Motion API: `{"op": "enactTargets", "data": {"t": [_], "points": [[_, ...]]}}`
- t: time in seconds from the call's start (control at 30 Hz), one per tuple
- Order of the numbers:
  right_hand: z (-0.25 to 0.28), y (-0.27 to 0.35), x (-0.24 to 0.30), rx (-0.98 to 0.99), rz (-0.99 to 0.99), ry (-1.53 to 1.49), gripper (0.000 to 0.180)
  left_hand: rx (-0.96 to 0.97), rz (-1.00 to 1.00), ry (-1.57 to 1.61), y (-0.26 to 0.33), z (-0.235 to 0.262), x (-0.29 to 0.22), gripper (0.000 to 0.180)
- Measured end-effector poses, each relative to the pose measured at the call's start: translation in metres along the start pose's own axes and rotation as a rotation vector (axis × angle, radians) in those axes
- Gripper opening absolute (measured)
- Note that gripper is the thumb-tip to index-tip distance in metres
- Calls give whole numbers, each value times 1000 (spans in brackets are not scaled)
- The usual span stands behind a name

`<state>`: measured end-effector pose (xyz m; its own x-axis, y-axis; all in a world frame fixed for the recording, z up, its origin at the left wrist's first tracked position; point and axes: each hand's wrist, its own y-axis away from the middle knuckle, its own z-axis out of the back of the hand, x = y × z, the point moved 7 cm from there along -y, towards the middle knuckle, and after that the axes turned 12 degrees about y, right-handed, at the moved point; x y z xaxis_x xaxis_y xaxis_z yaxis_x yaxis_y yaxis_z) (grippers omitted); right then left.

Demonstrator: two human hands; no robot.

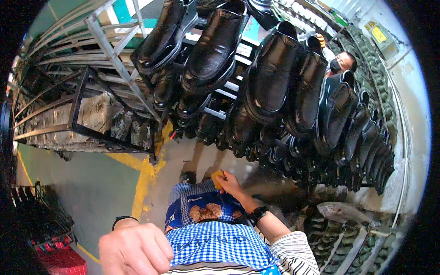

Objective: Inspecting and cleaning shoes on a production rack.

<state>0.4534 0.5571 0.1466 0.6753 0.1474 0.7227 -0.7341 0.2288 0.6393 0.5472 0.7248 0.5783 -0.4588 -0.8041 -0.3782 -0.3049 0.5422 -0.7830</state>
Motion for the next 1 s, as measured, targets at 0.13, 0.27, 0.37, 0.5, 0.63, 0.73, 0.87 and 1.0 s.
{"op": "enactTargets", "data": {"t": [0.13,0.27,0.37,0.5,0.63,0.73,0.87,1.0], "points": [[-2,-2,6,-65,-19,-17,27,-6,10,3,1,12,-10,13],[-10,3,21,-153,-18,-13,31,155,162,-123,12,39,-21,15],[-21,11,44,-206,1,-39,34,-269,334,-399,56,104,-11,12],[-37,7,18,-227,-7,-266,36,-959,669,-436,152,214,4,22],[-42,9,-19,-298,-63,-708,33,-1215,653,-473,237,294,-3,26],[-27,29,-31,-412,-199,-628,36,-1195,592,-439,219,322,-2,26],[-7,61,-27,-484,67,-976,32,-1117,606,-413,178,358,6,40],[16,86,-56,-634,236,-1216,32,-1002,354,-215,95,360,31,49]]}}
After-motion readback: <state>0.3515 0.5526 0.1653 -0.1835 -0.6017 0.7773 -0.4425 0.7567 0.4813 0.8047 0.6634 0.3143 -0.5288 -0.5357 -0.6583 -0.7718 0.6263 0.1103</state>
